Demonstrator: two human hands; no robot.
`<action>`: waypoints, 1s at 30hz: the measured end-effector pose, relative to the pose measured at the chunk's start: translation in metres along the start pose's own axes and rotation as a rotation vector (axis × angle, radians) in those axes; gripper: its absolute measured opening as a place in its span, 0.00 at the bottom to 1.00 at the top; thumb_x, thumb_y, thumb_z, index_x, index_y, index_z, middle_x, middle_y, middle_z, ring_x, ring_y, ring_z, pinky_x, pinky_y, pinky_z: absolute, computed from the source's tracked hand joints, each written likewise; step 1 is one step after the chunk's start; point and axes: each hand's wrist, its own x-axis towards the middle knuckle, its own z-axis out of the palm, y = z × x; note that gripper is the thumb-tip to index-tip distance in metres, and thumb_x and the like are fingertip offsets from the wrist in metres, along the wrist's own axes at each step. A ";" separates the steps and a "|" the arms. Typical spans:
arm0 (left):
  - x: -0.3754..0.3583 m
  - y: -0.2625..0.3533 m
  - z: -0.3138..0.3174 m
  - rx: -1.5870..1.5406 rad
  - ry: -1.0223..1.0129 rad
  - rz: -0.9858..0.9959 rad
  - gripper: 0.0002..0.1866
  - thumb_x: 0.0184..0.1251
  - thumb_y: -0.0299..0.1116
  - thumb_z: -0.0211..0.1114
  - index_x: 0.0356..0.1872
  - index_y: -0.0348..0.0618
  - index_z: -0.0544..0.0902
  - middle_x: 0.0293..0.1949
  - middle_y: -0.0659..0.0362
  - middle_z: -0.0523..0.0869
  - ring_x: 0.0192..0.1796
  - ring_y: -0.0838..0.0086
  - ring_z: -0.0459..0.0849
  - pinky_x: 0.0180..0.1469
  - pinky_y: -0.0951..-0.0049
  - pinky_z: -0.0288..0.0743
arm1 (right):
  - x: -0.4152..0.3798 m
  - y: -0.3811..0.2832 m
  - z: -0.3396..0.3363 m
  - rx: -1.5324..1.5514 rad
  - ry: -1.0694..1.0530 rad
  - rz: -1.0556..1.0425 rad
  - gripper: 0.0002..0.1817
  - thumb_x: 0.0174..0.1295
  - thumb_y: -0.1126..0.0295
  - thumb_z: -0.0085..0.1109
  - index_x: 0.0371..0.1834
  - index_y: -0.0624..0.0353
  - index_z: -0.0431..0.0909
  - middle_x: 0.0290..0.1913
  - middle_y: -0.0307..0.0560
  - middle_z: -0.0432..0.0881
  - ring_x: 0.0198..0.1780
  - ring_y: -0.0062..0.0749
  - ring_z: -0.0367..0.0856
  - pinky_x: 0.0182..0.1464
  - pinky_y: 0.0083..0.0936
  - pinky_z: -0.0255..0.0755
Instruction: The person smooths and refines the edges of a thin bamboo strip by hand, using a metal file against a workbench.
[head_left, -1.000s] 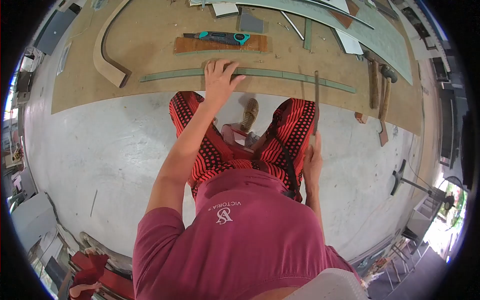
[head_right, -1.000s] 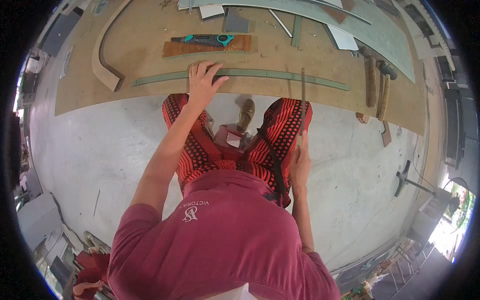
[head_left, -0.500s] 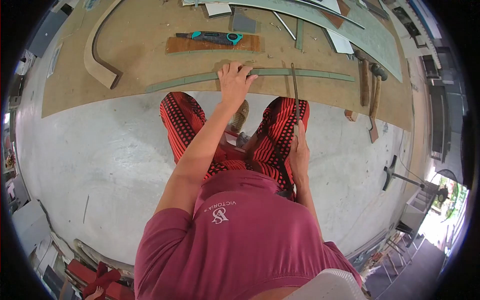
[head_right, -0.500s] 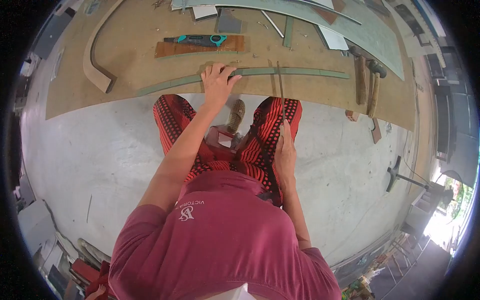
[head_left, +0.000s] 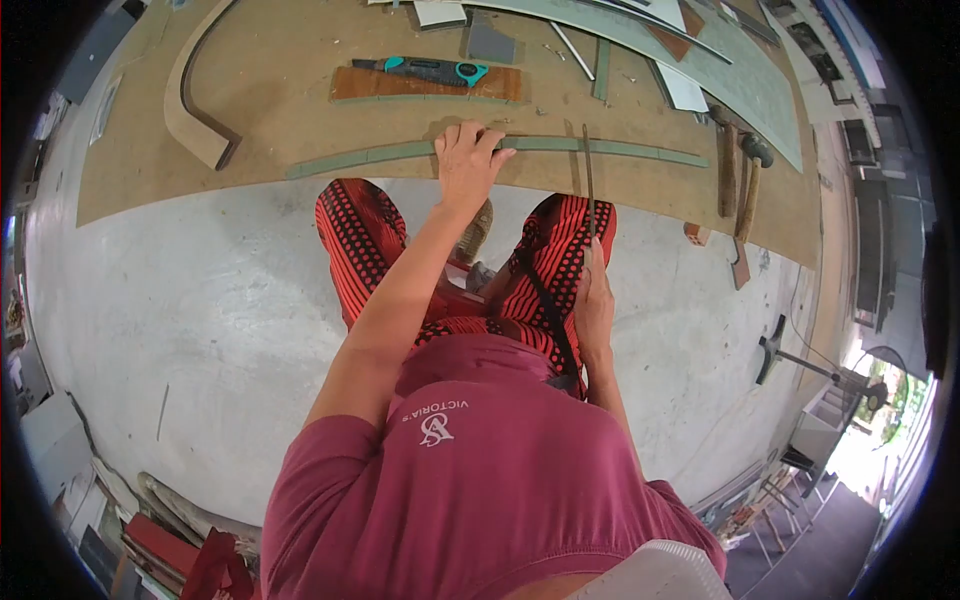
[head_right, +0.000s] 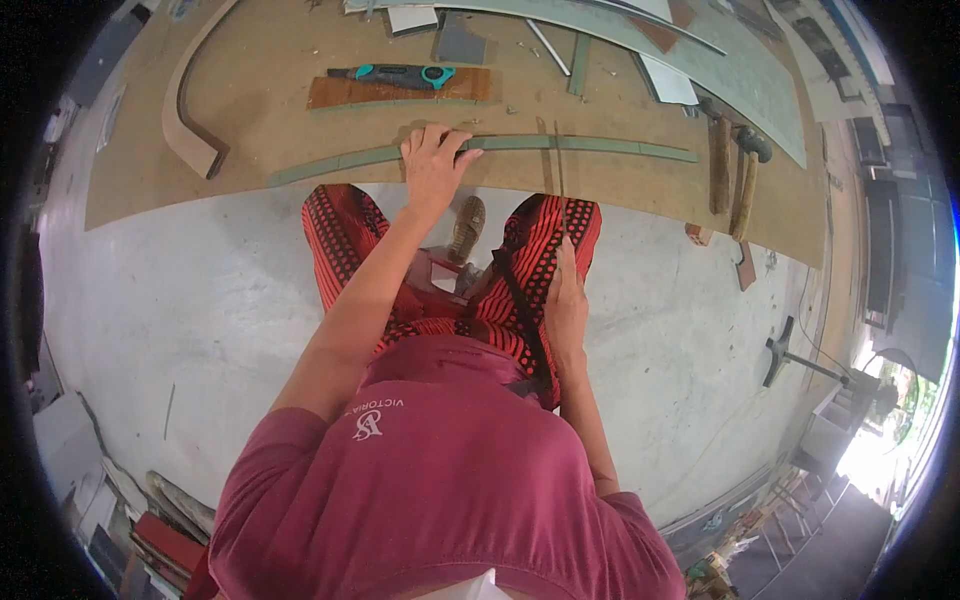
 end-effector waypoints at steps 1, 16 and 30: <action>-0.002 -0.001 0.000 -0.014 -0.001 0.012 0.16 0.51 0.45 0.72 0.40 0.52 0.86 0.41 0.62 0.77 0.46 0.63 0.74 0.48 0.60 0.63 | -0.005 0.000 0.001 -0.025 -0.003 0.030 0.26 0.72 0.75 0.39 0.73 0.55 0.57 0.66 0.56 0.71 0.62 0.52 0.74 0.59 0.41 0.71; -0.001 0.001 -0.001 -0.032 0.030 0.024 0.16 0.48 0.41 0.74 0.38 0.50 0.84 0.40 0.61 0.76 0.45 0.62 0.73 0.48 0.60 0.62 | 0.013 0.000 -0.001 -0.010 -0.023 0.000 0.25 0.74 0.73 0.38 0.74 0.55 0.57 0.66 0.56 0.72 0.64 0.50 0.73 0.62 0.38 0.69; 0.002 0.005 0.003 -0.024 0.019 0.002 0.16 0.47 0.42 0.74 0.38 0.51 0.85 0.40 0.62 0.77 0.46 0.63 0.73 0.47 0.61 0.63 | -0.039 0.015 -0.015 0.083 -0.025 0.175 0.25 0.73 0.70 0.41 0.74 0.54 0.57 0.68 0.57 0.69 0.67 0.50 0.69 0.66 0.37 0.65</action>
